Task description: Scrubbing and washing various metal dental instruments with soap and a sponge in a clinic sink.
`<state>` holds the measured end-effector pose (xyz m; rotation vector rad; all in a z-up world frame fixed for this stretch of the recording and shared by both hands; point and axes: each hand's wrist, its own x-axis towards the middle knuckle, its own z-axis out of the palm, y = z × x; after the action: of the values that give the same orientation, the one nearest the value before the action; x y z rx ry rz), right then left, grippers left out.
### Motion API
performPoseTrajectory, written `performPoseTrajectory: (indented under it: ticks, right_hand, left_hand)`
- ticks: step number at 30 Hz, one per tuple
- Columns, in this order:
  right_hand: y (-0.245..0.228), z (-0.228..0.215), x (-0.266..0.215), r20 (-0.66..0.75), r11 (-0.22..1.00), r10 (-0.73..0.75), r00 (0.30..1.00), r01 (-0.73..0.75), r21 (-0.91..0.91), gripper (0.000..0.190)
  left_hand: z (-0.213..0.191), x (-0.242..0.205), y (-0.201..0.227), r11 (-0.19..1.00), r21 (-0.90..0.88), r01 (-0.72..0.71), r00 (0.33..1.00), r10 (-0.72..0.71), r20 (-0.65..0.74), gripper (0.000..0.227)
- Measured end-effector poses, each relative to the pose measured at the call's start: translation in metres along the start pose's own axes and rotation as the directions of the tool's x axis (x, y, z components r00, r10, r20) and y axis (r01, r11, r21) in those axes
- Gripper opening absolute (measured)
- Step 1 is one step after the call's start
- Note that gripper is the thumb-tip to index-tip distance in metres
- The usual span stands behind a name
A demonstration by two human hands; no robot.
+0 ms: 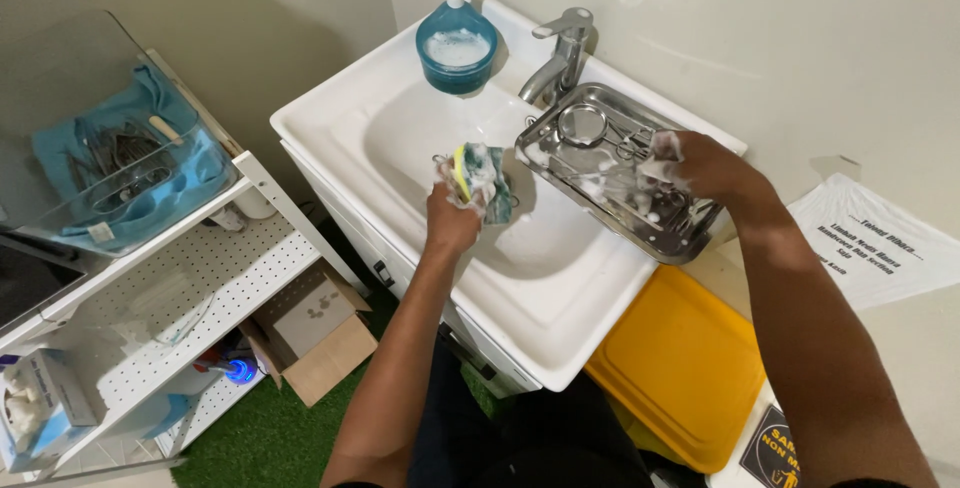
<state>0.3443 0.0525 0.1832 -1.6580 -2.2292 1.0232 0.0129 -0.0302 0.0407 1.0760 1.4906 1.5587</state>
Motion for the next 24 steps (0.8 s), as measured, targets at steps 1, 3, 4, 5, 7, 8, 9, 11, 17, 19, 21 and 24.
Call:
performPoseTrajectory:
  ticks: [1,3,4,5,7,8,9,11,17,19,21,24]
  right_hand:
    - [0.004,0.001,0.003,0.000,1.000,-0.001,1.000,0.001,0.000,0.018]
    - [0.013,0.006,0.007,-0.024,0.990,-0.069,0.997,0.071,0.123,0.013]
    - [0.020,0.010,0.012,-0.024,0.990,-0.068,0.997,0.070,0.125,0.013]
    - [0.027,0.013,0.017,-0.026,0.986,-0.052,0.998,0.056,0.158,0.013]
    - [0.031,0.019,0.019,-0.023,0.981,-0.036,0.999,0.040,0.191,0.016]
    - [0.027,0.021,0.016,-0.006,0.977,-0.003,1.000,0.004,0.213,0.020]
    - [0.024,0.022,0.012,0.013,0.972,0.031,0.999,-0.033,0.235,0.025]
    - [0.002,0.026,0.005,0.008,0.979,0.055,0.998,-0.055,0.198,0.026]
    - [-0.014,0.038,0.014,-0.095,0.994,0.012,0.995,-0.023,-0.110,0.039]
    - [-0.026,0.039,0.012,-0.095,0.979,-0.032,0.995,0.012,-0.204,0.045]
    - [-0.023,0.041,0.017,-0.003,0.950,0.003,1.000,-0.004,-0.313,0.052]
    - [-0.060,0.036,-0.002,0.044,0.947,0.079,0.996,-0.061,-0.316,0.054]
  left_hand:
    - [-0.001,-0.004,0.014,1.000,0.000,-0.001,1.000,0.001,-0.001,0.060]
    - [-0.003,-0.014,0.040,0.996,0.046,0.071,0.996,-0.073,0.041,0.066]
    - [-0.002,-0.008,0.023,0.996,0.048,0.072,0.996,-0.074,0.042,0.066]
    - [0.000,-0.002,0.005,0.999,0.008,-0.050,0.998,0.050,0.042,0.070]
    - [0.000,0.001,-0.009,0.985,-0.031,-0.168,0.985,0.169,0.037,0.073]
    - [0.001,0.000,-0.004,0.992,-0.044,-0.121,0.991,0.123,0.046,0.074]
    - [0.001,-0.001,0.002,0.996,-0.056,-0.073,0.995,0.076,0.056,0.075]
    - [0.000,0.002,-0.004,0.994,-0.019,-0.112,0.992,0.113,0.053,0.074]
    - [-0.001,-0.002,0.004,0.995,0.050,-0.085,0.996,0.083,0.042,0.071]
    - [-0.001,-0.004,0.009,0.995,-0.008,-0.095,0.995,0.095,0.036,0.071]
    - [-0.002,-0.009,0.024,0.996,0.085,-0.001,0.999,-0.002,0.038,0.063]
    - [-0.003,-0.013,0.039,0.995,-0.009,0.098,0.993,-0.097,0.073,0.065]
